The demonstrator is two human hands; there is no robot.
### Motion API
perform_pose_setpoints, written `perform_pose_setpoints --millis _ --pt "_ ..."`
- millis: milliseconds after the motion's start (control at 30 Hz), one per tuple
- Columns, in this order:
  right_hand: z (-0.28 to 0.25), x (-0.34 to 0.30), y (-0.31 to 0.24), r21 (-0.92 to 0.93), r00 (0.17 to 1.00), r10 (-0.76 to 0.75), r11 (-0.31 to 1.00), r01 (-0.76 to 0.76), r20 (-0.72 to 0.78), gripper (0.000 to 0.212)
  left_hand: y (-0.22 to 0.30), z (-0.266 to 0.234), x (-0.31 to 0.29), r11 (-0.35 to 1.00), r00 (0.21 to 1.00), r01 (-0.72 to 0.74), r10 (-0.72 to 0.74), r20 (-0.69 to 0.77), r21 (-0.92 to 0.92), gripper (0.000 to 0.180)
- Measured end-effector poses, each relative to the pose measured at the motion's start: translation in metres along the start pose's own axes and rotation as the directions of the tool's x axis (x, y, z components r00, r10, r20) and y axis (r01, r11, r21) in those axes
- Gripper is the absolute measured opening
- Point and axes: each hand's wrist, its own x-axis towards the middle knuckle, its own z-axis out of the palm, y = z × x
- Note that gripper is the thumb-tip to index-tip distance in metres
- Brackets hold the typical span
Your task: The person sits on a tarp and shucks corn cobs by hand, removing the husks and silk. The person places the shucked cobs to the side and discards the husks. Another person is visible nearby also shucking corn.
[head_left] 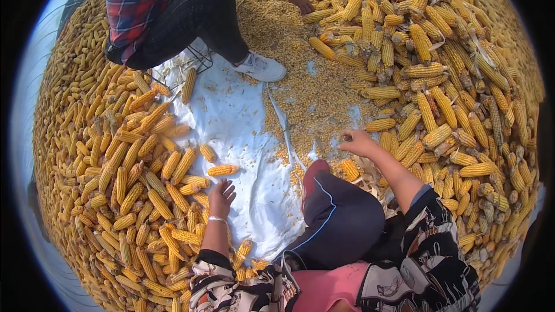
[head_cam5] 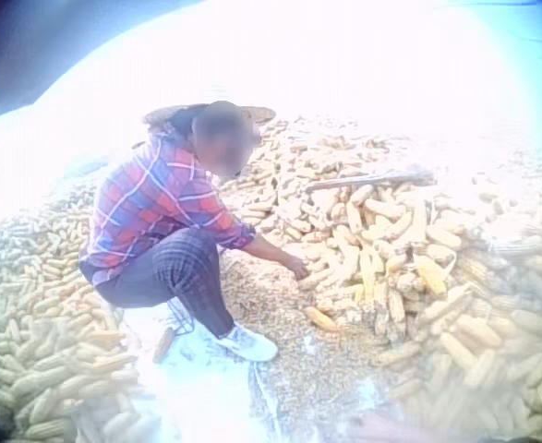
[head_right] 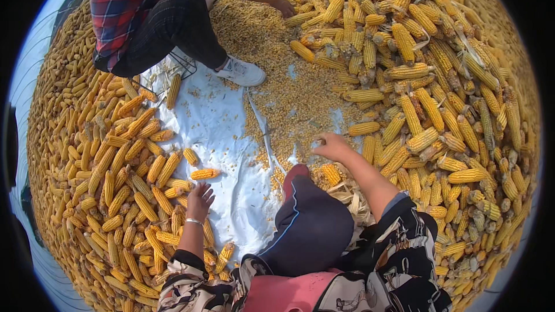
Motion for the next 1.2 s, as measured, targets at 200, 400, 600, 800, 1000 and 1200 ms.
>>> perform_pose_setpoints --millis 200,400,600,800,1000,1200 --pt "-0.037 -0.010 0.158 0.110 0.967 0.210 0.975 -0.195 -0.144 0.061 -0.045 0.230 0.054 0.737 0.819 -0.305 -0.121 0.562 0.603 0.041" --pt "-0.135 0.066 0.133 -0.021 0.789 0.024 0.999 -0.046 -0.614 0.066 0.025 0.464 0.112 0.084 0.370 -0.919 0.523 0.768 0.385 0.046" --pt "-0.187 0.166 0.098 0.153 0.744 0.196 0.980 -0.126 -0.639 0.089 0.074 0.597 0.135 -0.316 0.463 -0.808 0.178 0.868 0.496 0.057" --pt "-0.191 0.203 0.113 0.392 0.741 0.298 0.918 -0.051 -0.601 0.077 0.072 0.603 0.164 0.010 0.490 -0.872 0.012 0.872 0.490 0.065" --pt "-0.154 0.195 0.127 0.140 0.750 0.116 0.990 -0.032 -0.651 0.054 0.037 0.575 0.153 -0.183 0.538 -0.818 0.096 0.838 0.546 0.062" --pt "-0.085 0.170 0.129 -0.015 0.696 -0.042 0.999 0.045 -0.717 0.054 -0.039 0.503 0.152 0.088 0.537 -0.842 0.055 0.842 0.532 0.058"
